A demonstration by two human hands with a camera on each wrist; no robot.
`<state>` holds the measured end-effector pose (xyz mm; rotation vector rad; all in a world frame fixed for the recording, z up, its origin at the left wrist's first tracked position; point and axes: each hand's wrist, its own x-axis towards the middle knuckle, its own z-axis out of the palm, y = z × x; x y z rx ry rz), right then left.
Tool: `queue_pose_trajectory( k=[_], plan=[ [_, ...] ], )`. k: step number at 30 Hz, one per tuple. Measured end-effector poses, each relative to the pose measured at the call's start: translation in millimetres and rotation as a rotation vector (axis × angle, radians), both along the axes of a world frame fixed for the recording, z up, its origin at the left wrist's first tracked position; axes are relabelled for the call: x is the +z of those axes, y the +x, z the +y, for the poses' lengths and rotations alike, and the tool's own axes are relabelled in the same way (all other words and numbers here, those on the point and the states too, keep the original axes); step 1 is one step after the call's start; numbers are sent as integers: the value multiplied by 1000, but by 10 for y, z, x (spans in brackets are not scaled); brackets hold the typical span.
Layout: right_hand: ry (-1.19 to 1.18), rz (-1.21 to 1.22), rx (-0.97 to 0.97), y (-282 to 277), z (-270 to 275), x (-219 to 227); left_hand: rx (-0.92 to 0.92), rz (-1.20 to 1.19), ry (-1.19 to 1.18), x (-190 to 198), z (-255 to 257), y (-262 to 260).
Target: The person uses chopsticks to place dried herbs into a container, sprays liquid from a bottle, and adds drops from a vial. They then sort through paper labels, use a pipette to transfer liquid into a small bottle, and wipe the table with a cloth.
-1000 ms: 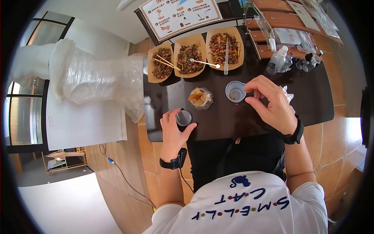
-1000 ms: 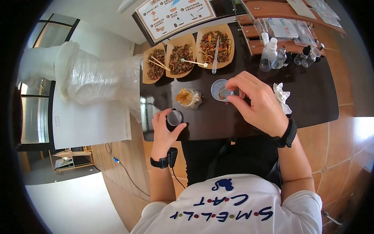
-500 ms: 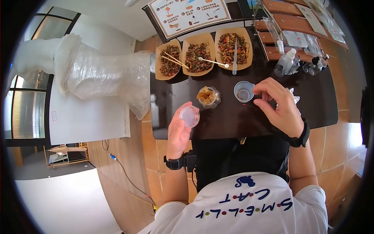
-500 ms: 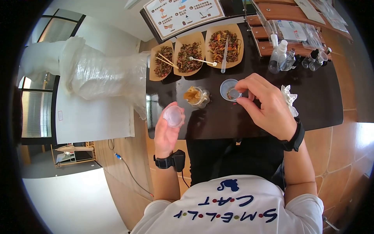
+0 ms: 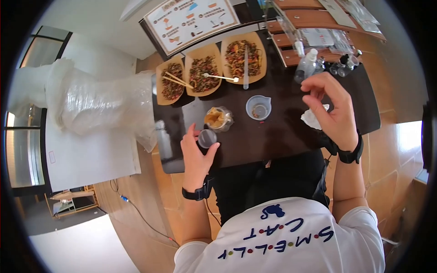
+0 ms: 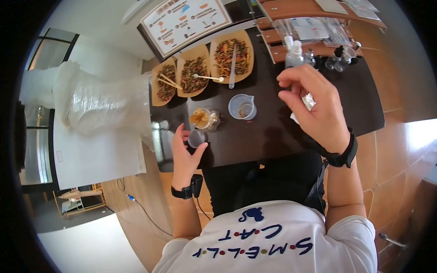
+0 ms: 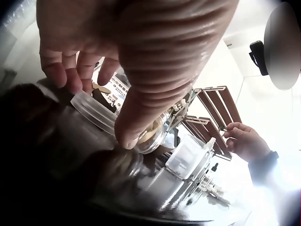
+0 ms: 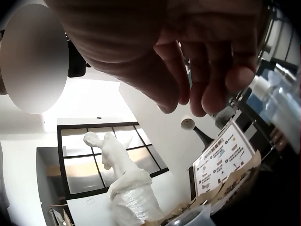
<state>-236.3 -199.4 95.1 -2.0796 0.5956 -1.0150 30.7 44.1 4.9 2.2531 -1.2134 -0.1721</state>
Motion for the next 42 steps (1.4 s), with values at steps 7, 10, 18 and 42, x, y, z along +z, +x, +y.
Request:
queue_pose_trajectory(
  k=[7,10,18,42],
  plan=[
    [-119,-48,-275,-329,-247,120,6,-54,-119,102,10,-22],
    [-4,-61,-444,-471,-344,89,46,64,-193,355,-25,-144],
    [37,210,-466,-609,-609,-125,-40,196,-325,477,-9,-210],
    [-137,737,-369,-427,-930,-510,-184,246,-302,531,51,-423]
  ],
)
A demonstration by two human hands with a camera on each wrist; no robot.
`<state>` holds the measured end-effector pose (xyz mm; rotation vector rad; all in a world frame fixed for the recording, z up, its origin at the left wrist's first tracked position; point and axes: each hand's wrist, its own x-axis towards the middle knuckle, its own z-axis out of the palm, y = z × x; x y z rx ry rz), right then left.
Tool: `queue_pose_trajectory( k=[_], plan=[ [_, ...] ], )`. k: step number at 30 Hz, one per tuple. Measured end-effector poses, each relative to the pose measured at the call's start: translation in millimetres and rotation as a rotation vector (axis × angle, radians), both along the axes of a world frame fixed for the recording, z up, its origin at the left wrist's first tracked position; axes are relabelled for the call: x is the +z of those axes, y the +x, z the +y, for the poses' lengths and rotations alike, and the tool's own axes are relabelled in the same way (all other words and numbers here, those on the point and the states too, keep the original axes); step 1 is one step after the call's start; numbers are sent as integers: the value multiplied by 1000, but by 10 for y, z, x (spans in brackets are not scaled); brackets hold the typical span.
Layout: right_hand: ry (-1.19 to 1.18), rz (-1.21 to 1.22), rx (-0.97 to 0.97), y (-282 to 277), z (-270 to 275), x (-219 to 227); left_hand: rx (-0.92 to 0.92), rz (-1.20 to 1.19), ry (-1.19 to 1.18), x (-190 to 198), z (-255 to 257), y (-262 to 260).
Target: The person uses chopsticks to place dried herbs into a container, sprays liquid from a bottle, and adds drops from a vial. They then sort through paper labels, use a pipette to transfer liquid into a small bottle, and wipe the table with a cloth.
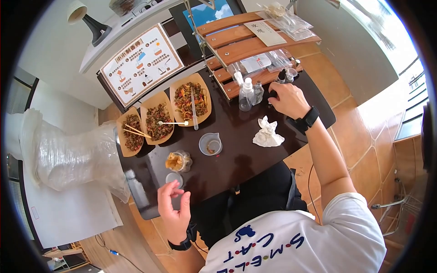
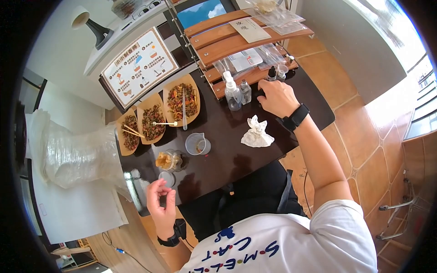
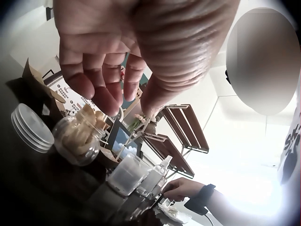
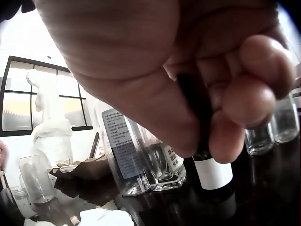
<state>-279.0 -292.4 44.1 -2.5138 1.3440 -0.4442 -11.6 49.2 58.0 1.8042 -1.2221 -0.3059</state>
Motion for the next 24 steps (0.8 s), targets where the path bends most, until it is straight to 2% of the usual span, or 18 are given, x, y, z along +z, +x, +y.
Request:
queue_pose_trajectory(
  k=[9,13,15,17,19,21,24],
  plan=[
    [6,31,30,-103,287,63,-208,31,-16,54,-236,-255],
    [11,-108,61,-160,300,-2,-259,29,-26,62,-303,-303],
    [29,-196,68,-112,392,98,-243,32,-43,68,-337,-322],
    [128,-227,85,-24,588,429,-281,73,-49,104,-380,-349],
    [232,-309,175,129,820,672,-265,86,-40,138,-462,-384],
    [314,-428,382,307,1071,797,-295,61,-83,180,-587,-426],
    [383,-463,590,548,1315,820,-296,100,-139,146,-708,-479]
  ],
)
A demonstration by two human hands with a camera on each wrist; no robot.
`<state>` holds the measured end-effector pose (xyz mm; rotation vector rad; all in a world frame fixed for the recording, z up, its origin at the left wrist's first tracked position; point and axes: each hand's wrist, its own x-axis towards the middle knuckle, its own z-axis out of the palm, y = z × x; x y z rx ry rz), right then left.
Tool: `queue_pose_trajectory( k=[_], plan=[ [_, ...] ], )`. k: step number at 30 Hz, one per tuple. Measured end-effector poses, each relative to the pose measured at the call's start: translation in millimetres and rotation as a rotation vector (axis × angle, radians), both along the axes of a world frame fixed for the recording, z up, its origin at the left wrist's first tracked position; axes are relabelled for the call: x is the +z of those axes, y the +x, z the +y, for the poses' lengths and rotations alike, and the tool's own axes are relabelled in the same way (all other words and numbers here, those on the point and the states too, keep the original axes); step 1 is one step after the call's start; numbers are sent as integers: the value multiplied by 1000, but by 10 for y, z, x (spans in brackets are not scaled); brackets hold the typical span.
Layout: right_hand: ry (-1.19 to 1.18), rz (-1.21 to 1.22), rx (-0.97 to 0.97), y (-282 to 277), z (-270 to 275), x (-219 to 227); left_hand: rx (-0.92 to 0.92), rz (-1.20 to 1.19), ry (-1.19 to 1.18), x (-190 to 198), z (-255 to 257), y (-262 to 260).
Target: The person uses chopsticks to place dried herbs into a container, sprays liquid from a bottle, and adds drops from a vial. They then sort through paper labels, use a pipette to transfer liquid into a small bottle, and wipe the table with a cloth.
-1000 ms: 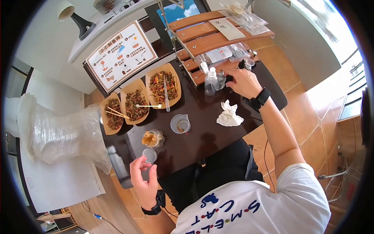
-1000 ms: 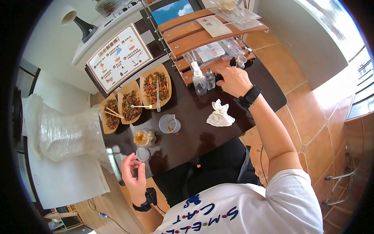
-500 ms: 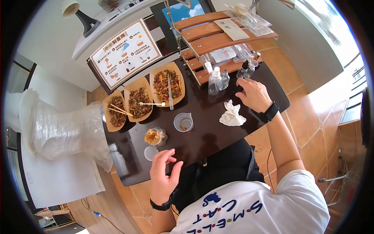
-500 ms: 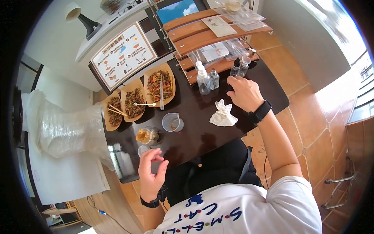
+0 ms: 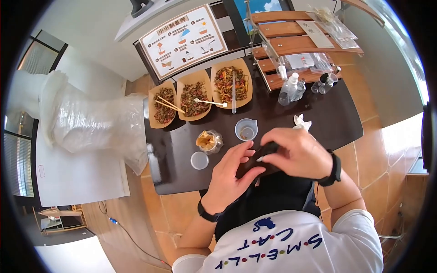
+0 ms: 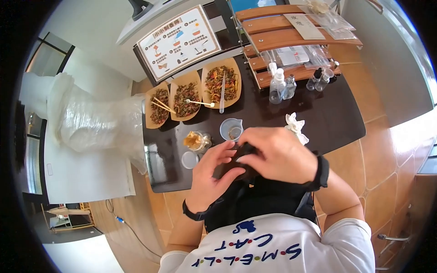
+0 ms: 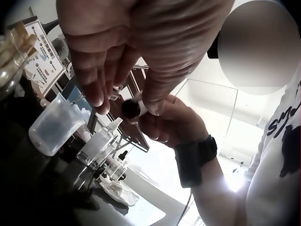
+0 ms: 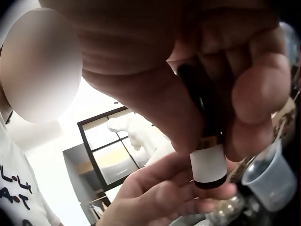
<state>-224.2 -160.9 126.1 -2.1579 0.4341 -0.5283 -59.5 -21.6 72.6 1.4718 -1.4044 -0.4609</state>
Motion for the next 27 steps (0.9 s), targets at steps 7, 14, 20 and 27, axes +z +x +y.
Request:
queue_pose_trajectory(
  k=[7,14,20,27],
  plan=[
    [20,-62,42,255,115,-130,124,1,92,-57,144,84],
    [68,-78,-49,315,110,-184,190,-75,7,-79,144,133],
    [25,-156,-22,355,105,-289,191,-10,49,-112,179,139],
    [269,-53,-60,378,147,-182,212,65,68,-139,204,148]
  ],
)
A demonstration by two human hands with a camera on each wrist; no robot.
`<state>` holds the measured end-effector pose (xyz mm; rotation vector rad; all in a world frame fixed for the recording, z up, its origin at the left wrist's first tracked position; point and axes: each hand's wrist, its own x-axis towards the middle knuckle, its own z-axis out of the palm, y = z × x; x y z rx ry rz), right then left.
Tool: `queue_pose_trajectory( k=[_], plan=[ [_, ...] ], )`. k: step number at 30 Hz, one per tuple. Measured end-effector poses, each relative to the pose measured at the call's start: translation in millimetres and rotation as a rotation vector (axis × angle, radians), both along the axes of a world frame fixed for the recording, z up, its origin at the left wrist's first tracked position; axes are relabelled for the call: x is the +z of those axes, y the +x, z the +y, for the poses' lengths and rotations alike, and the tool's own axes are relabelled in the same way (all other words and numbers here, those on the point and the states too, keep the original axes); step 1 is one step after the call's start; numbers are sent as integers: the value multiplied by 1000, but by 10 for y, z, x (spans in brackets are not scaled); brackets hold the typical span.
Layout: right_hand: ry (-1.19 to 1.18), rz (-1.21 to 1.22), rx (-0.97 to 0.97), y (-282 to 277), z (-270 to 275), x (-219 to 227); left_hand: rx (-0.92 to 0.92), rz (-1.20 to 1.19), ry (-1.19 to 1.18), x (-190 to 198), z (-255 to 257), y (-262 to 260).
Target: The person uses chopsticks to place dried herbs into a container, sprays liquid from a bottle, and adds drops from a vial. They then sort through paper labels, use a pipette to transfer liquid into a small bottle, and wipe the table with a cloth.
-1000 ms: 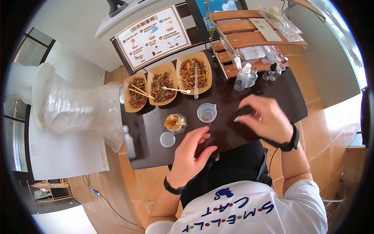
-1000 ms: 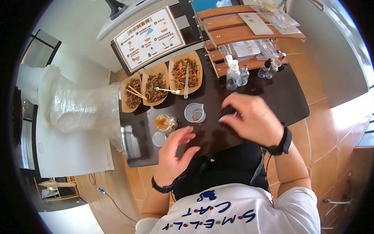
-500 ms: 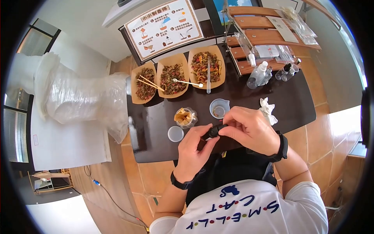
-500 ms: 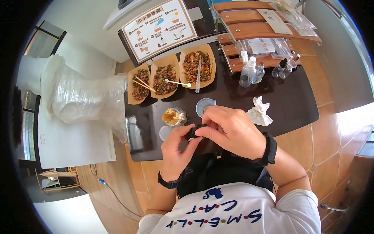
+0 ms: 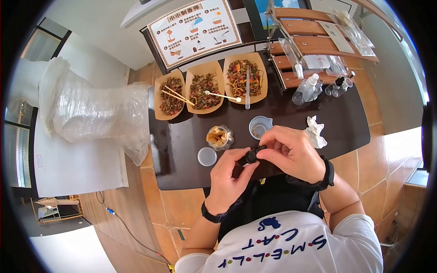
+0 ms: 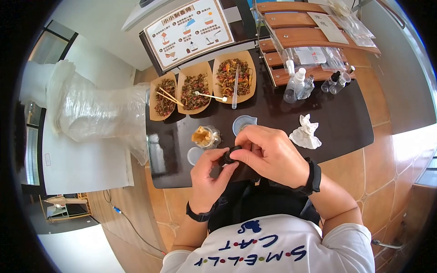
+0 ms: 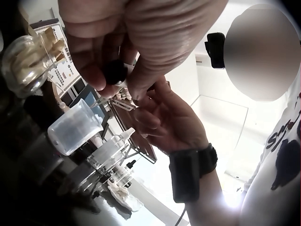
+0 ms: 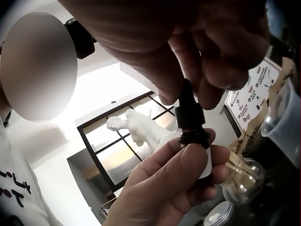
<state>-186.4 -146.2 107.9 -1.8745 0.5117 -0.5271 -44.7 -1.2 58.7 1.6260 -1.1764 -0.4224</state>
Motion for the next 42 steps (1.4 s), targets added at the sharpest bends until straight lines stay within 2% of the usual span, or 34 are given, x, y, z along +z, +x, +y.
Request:
queue_pose_trajectory(
  k=[5,10,12,14,18,20,22,28,42],
  plan=[
    [22,-48,-9,-8,-3,-39,-18,21,6,-7,-25,-11],
    [57,-114,-133,-97,-124,12,0,-6,-12,-91,9,40],
    [75,-155,-190,-130,-209,32,28,70,90,-92,81,81],
    [59,-175,-246,-140,-301,-12,41,99,89,-98,130,129],
    [-185,-103,-295,-125,-429,-117,68,96,89,-129,226,229],
    [-191,-92,-281,-120,-442,-161,68,73,109,-143,247,250],
    [-175,-63,-251,-104,-432,-191,129,126,28,-134,227,237],
    [-240,-48,-232,-53,-440,-254,50,116,80,-116,251,258],
    [-283,-29,-223,-6,-444,-310,45,100,103,-141,261,259]
  ],
)
